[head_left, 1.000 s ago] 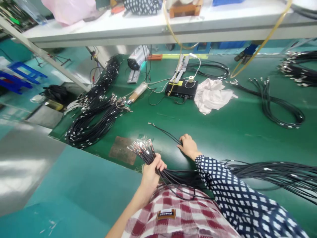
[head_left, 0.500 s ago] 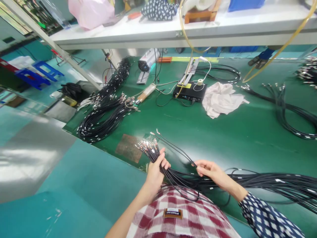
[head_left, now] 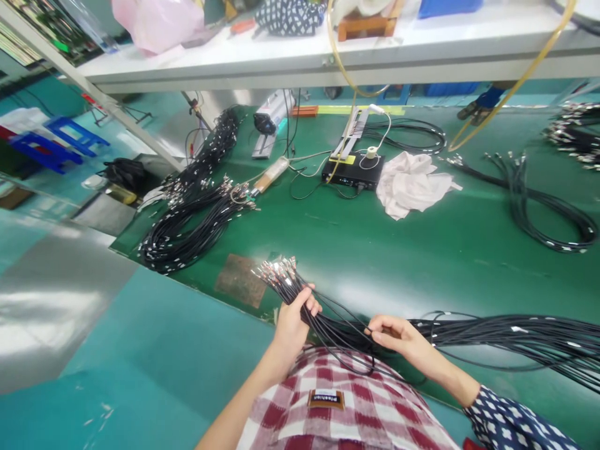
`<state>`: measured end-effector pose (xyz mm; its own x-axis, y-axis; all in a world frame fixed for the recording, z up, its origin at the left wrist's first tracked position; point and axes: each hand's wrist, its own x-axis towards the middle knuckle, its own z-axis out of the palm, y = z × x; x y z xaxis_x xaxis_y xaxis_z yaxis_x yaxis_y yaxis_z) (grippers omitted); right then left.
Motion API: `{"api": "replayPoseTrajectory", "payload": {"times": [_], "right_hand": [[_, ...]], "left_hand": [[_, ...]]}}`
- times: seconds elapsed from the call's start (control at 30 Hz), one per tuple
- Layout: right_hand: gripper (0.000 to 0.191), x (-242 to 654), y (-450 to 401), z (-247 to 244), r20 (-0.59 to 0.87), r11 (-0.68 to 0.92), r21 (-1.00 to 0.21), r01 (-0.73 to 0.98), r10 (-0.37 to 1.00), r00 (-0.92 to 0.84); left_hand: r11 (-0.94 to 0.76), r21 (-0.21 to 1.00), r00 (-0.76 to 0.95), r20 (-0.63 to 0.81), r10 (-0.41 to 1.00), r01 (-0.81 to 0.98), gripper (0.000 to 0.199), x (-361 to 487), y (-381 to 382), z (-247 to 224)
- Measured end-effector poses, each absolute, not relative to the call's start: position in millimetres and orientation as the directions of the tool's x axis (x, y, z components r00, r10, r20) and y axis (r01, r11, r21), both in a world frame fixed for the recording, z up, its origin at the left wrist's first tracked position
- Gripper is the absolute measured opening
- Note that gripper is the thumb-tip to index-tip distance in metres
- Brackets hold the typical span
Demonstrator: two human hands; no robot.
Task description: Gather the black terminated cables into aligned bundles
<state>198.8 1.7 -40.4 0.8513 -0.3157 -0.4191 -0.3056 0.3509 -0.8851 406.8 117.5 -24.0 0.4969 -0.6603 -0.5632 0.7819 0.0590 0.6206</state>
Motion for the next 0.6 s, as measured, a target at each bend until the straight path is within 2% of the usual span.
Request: {"api": "replayPoseTrajectory", "payload": {"times": [0.13, 0.33, 0.43, 0.53, 0.6], "right_hand": [[0.023, 211.5, 6.5, -36.3, -0.475, 0.438, -0.839, -0.322, -0.3, 0.828], [0.035, 221.1, 20.3, -46.3, -0.53, 0.453, -0.811, -0.369, -0.304, 0.792], [0.038, 227.0, 22.5, -51.2, -0.521, 0.429, -0.824, -0.371, -0.315, 0.793], [0.035, 228.4, 16.1, -31.3, -0.407, 0.264, -0.911, -0.316, -0.472, 0.782], [0.037, 224.5, 13.1, -3.4, -0.215, 0.008, -0.963, -0.268, -0.623, 0.752]], "left_hand": [[0.041, 0.693, 0.534, -0.515, -0.67, 0.719, 0.017, 406.8, 118.7, -24.4], [0.047, 0.648, 0.502, -0.54, -0.675, 0.76, 0.023, 406.1, 118.9, -16.8], [0.063, 0.645, 0.469, -0.483, -0.739, 0.762, 0.017, 406.4, 113.1, -6.0], [0.071, 0.652, 0.414, -0.389, -0.823, 0.755, 0.013, 410.6, 97.8, 11.4], [0.084, 0.663, 0.402, -0.344, -0.849, 0.744, 0.018, 413.9, 81.2, 28.0]]}}
